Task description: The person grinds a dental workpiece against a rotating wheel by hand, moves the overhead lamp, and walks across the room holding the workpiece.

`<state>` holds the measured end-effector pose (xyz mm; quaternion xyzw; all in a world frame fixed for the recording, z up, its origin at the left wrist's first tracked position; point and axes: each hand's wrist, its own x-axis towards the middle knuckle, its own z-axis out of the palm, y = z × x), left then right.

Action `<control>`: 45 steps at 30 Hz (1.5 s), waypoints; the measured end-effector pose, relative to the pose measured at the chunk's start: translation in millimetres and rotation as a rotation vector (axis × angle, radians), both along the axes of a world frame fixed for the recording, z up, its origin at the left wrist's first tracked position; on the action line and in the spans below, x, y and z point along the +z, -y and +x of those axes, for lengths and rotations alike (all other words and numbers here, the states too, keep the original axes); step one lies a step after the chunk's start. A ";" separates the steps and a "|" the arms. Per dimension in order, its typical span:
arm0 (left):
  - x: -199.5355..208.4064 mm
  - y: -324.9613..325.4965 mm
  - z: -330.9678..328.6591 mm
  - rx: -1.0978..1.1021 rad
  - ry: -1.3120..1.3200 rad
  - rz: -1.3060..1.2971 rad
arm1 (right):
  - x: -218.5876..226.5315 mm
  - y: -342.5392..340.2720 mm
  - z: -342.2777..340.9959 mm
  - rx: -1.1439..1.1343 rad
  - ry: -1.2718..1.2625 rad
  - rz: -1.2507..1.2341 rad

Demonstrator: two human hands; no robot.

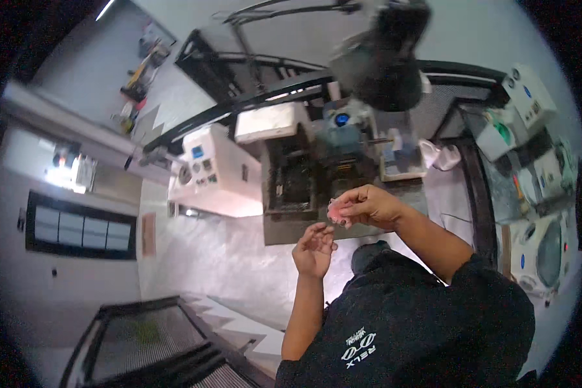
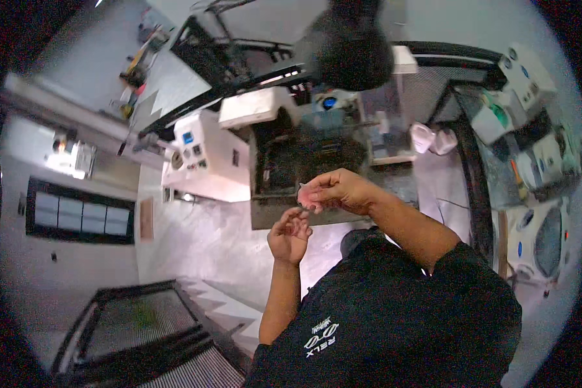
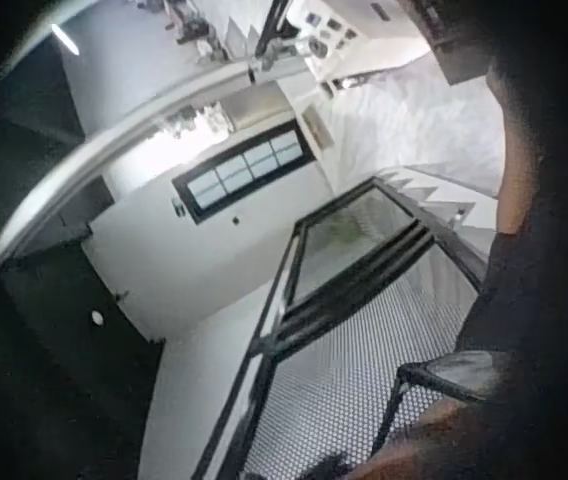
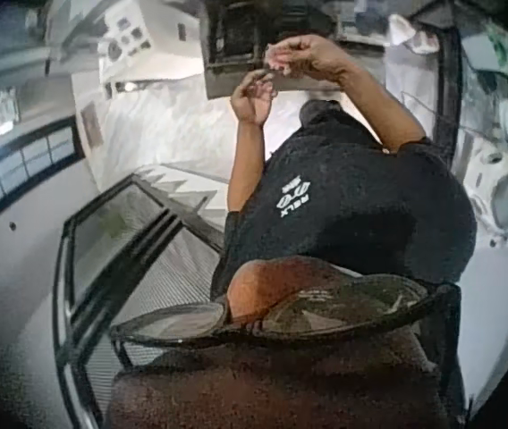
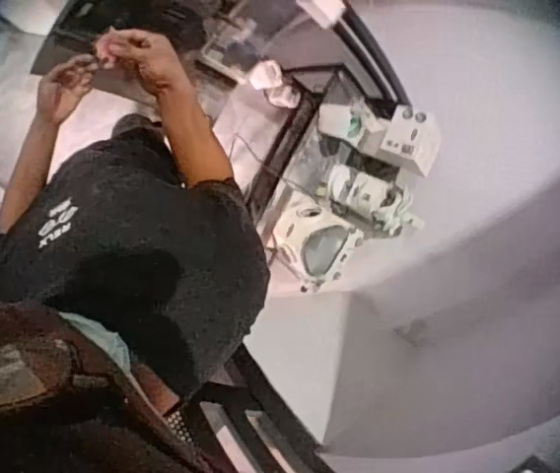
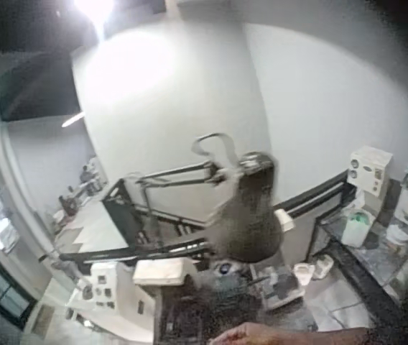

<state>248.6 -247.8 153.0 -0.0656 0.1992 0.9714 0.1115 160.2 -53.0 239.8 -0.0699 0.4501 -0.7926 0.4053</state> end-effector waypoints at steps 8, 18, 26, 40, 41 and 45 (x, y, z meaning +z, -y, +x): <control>34.2 92.8 22.5 0.206 0.170 0.301 | 29.5 148.8 21.0 0.286 -0.946 0.397; 5.3 316.4 35.6 0.379 0.203 0.313 | 11.1 364.7 -26.1 0.461 -0.993 0.424; 17.6 534.4 105.7 0.630 0.289 0.261 | 2.8 574.4 -34.1 0.789 -1.251 0.260; -14.7 937.5 38.6 0.424 0.170 0.160 | -211.6 786.4 -103.1 0.797 -1.155 1.414; -10.6 966.1 18.9 0.383 0.160 0.177 | -244.8 781.2 -96.1 0.621 -0.988 1.460; -28.8 1105.3 -35.9 0.212 0.143 0.128 | -281.2 816.6 -76.7 0.780 -0.626 1.588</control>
